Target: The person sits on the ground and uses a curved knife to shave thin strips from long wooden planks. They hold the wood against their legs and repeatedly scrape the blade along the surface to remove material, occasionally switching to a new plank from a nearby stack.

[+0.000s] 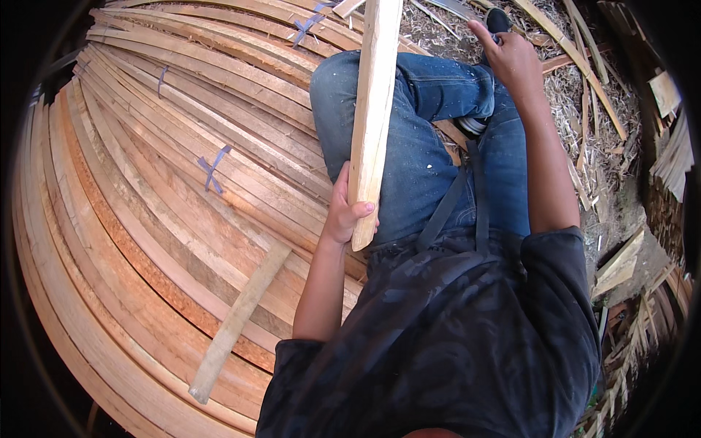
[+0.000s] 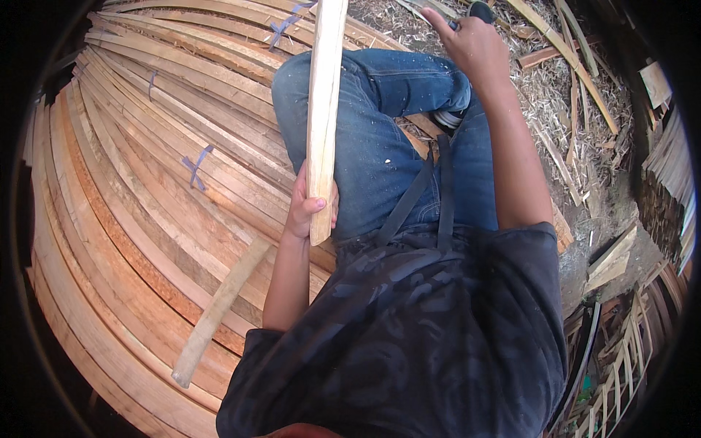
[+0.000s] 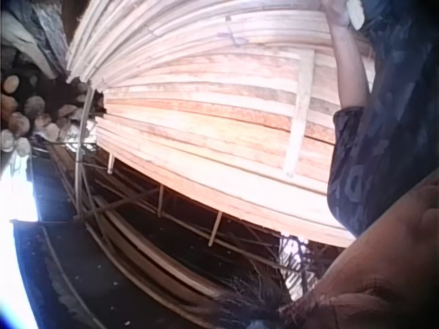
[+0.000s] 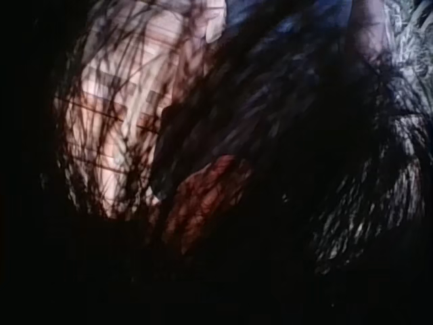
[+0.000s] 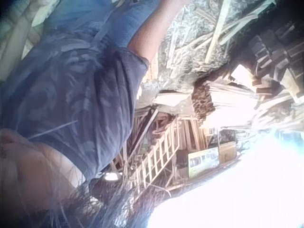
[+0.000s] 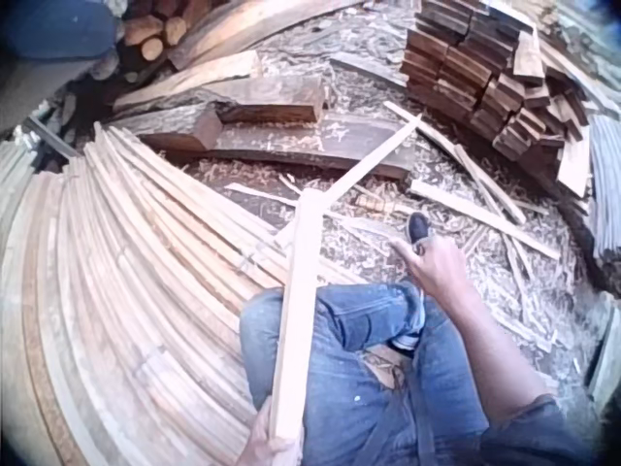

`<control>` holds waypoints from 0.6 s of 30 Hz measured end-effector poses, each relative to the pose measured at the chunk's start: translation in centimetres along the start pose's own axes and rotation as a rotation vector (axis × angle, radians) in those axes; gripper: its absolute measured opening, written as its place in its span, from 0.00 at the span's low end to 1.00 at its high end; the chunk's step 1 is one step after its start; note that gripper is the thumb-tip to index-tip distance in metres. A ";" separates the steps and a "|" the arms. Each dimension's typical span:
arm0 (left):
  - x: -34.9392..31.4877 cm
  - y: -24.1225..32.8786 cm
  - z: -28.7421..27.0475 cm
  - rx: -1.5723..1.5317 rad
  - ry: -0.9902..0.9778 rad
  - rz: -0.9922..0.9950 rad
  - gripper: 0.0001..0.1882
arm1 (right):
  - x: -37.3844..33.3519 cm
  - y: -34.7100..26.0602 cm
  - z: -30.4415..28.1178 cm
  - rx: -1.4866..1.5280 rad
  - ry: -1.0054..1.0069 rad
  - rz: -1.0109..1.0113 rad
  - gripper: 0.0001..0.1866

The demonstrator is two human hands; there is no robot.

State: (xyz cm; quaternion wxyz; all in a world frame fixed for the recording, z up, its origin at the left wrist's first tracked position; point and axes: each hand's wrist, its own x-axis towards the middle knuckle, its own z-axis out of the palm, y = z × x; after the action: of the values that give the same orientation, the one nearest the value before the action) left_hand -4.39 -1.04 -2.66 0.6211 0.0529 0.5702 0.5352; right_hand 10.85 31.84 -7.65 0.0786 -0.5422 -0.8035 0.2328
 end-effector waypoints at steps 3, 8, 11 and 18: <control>0.3 -0.1 0.1 -0.017 -0.002 0.000 0.37 | -1.5 -1.4 -2.5 0.004 -0.039 -0.117 0.43; 0.3 -0.1 0.0 0.011 -0.001 0.007 0.37 | -8.1 -6.7 0.0 -0.001 -0.212 -0.563 0.39; 0.3 0.1 -0.2 -0.014 0.024 -0.020 0.37 | -3.4 -5.0 2.1 -0.055 -0.070 -0.471 0.40; 0.5 0.1 -0.2 -0.051 -0.016 -0.016 0.36 | 0.3 -2.1 0.0 -0.006 -0.044 -0.168 0.40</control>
State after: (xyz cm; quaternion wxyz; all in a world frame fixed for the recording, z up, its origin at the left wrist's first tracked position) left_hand -4.72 -0.76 -2.94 0.6310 0.0371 0.5517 0.5441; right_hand 8.93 31.50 -6.73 0.0785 -0.4677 -0.8485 0.2350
